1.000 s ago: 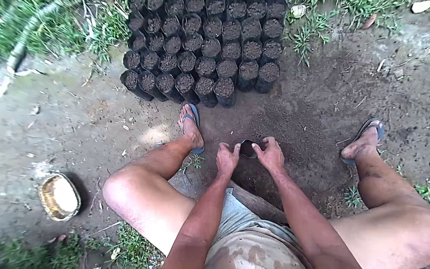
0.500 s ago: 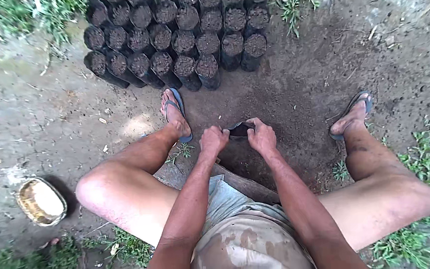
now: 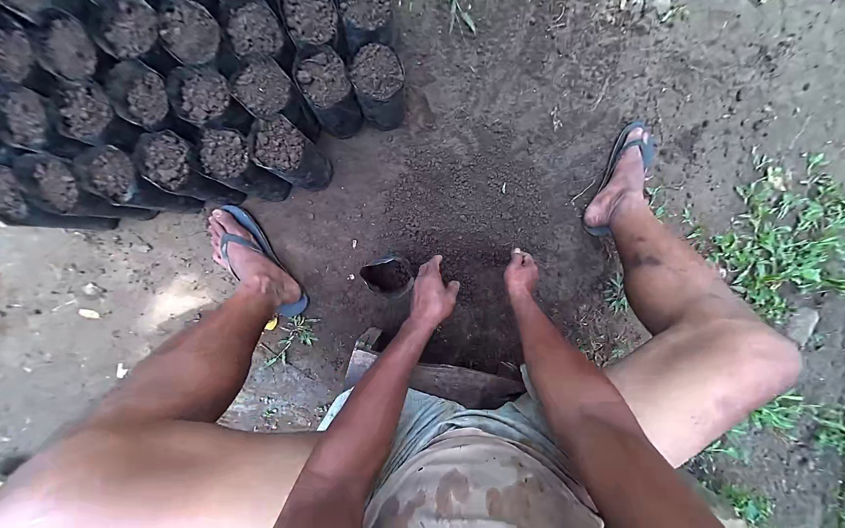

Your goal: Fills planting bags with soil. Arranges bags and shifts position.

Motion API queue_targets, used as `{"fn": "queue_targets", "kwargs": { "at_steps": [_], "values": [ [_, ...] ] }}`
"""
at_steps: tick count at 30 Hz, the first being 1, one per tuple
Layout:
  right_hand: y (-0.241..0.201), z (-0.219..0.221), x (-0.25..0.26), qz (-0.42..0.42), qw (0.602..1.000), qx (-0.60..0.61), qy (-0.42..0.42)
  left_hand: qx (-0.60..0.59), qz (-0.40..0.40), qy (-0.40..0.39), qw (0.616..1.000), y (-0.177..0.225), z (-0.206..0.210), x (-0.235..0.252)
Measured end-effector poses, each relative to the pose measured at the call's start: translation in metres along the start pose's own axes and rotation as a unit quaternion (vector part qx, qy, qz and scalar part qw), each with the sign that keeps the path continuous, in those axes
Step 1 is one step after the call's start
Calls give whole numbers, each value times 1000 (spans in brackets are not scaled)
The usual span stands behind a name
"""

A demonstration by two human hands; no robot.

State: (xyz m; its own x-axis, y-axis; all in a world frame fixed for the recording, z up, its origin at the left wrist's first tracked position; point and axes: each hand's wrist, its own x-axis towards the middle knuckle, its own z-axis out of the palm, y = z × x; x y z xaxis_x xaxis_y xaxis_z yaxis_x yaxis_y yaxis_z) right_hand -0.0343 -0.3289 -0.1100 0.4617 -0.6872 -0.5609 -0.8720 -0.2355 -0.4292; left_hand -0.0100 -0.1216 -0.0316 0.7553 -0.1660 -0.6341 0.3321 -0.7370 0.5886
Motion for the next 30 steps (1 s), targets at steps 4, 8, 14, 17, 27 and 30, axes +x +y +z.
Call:
{"fn": "queue_targets", "kwargs": {
  "at_steps": [4,8,14,17,27,30],
  "values": [
    [-7,8,40,19,999,-36,32,123,-80,40,988,2,33,70],
    [-32,29,50,-4,998,-57,32,215,-85,79,970,3,36,118],
    [-70,56,36,-34,997,0,-63,100,-43,31,994,26,46,130],
    [-68,52,36,47,965,206,-156,60,30,-19,998,43,37,113],
    [-44,-32,2,101,720,637,-257,26,75,34,996,19,-25,-43],
    [-55,-39,-22,78,680,672,-283,34,-8,64,997,-33,-19,-88]
  ]
}}
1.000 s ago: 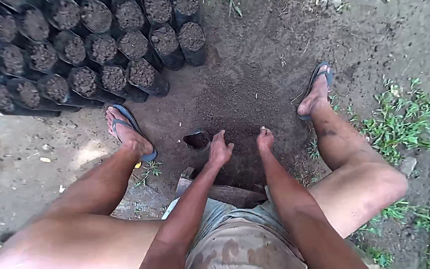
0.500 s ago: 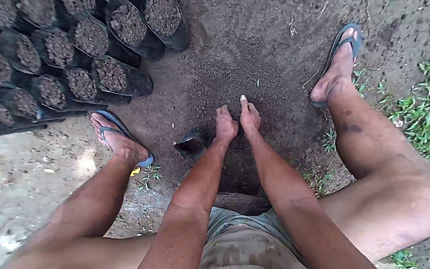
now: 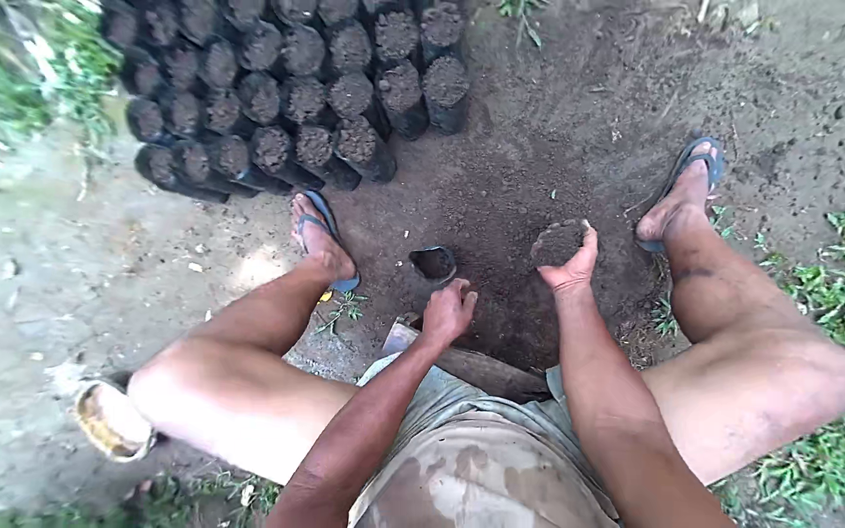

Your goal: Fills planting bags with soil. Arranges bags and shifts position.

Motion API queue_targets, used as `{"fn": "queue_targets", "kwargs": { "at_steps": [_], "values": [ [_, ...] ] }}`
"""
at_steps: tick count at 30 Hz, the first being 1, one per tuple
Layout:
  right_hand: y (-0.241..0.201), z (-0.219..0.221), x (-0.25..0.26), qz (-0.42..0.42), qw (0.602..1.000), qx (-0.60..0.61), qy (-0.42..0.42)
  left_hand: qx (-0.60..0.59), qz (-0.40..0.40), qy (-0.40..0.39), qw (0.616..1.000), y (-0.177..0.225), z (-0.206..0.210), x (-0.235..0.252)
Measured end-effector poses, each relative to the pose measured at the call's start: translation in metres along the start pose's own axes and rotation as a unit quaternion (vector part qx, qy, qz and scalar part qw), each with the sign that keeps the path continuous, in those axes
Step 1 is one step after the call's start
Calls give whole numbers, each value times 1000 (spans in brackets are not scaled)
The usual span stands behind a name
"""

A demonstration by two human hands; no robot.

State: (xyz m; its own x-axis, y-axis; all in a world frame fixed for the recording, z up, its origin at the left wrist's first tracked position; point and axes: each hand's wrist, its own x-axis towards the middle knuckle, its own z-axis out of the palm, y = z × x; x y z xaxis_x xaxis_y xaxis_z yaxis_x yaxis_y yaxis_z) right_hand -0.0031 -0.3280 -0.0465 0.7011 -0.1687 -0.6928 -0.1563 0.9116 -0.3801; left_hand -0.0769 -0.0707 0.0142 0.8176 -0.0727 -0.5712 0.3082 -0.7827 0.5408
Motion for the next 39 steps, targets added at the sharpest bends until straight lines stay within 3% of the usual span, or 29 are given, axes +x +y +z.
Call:
{"fn": "queue_targets", "kwargs": {
  "at_steps": [3,5,7,13,16,20,26,36,39],
  "values": [
    [17,26,-25,2,999,28,-38,-150,-123,83,978,-40,5,-11],
    [35,45,-41,16,997,37,-61,-279,-213,87,932,-46,4,3],
    [57,63,-52,33,996,36,-80,-330,-258,74,905,-41,-2,18],
    [108,108,-61,98,989,-12,-106,-333,-260,59,905,-43,-2,35],
    [124,117,-51,93,985,-87,-114,-349,-279,56,893,-42,-4,36],
    [140,118,-37,67,972,-189,-123,-317,-279,43,906,-44,-2,42],
    [154,104,-22,-26,917,-374,-136,-296,-271,47,915,-51,5,49],
    [164,97,-38,-148,832,-467,-259,-293,-255,54,920,-55,12,53],
    [145,88,-36,-215,785,-536,-224,-242,-214,90,942,-56,12,39]
  ]
}}
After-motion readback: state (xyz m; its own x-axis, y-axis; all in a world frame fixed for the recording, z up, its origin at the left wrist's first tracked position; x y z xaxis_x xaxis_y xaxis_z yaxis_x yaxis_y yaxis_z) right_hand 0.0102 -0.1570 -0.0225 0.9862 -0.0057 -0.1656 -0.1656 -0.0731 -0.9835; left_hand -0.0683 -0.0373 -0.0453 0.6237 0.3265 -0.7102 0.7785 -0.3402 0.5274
